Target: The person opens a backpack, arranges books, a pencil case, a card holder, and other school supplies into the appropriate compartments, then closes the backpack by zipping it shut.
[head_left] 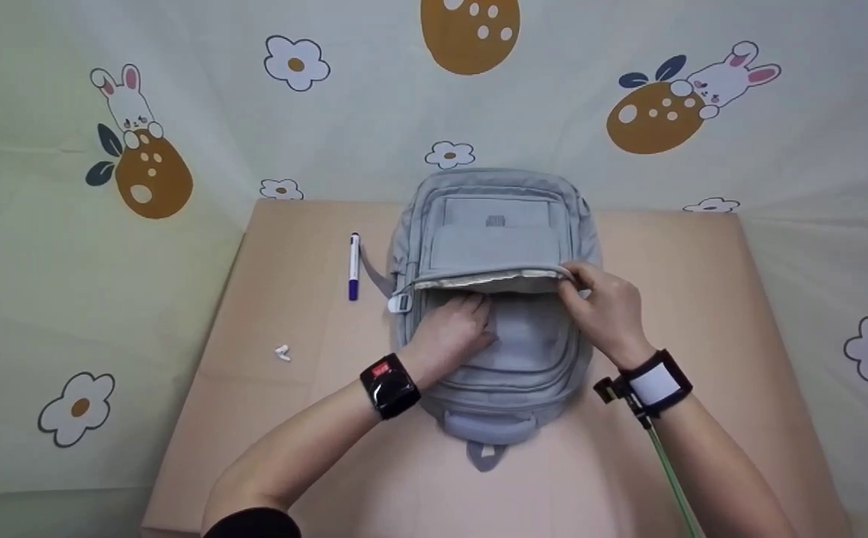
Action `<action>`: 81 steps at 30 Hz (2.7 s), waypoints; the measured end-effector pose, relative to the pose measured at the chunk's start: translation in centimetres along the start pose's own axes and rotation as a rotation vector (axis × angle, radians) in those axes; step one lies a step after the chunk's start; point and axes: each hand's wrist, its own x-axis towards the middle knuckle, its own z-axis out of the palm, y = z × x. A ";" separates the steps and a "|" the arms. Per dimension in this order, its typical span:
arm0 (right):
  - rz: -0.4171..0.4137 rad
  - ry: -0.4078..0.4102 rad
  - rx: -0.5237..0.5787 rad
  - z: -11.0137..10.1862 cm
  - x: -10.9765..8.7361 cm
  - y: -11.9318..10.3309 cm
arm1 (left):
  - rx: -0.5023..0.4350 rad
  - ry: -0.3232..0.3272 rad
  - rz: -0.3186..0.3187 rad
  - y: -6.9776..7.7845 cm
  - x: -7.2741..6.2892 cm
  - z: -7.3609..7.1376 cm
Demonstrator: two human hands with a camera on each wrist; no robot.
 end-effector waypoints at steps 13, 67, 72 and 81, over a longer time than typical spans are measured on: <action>0.025 -0.008 0.012 -0.2 0.1 0.0 | -0.045 0.346 -0.045 -8.4 -3.1 -3.9; 0.013 0.008 0.008 0.1 0.5 -0.2 | -0.252 -0.316 -0.648 -10.4 -8.1 -8.9; 0.019 0.013 0.016 0.3 0.5 -0.3 | -0.345 -0.338 -0.518 -7.0 -6.7 -8.3; 0.010 0.012 0.009 0.3 0.3 -0.2 | -0.363 -0.154 -0.378 -4.1 -3.1 -3.0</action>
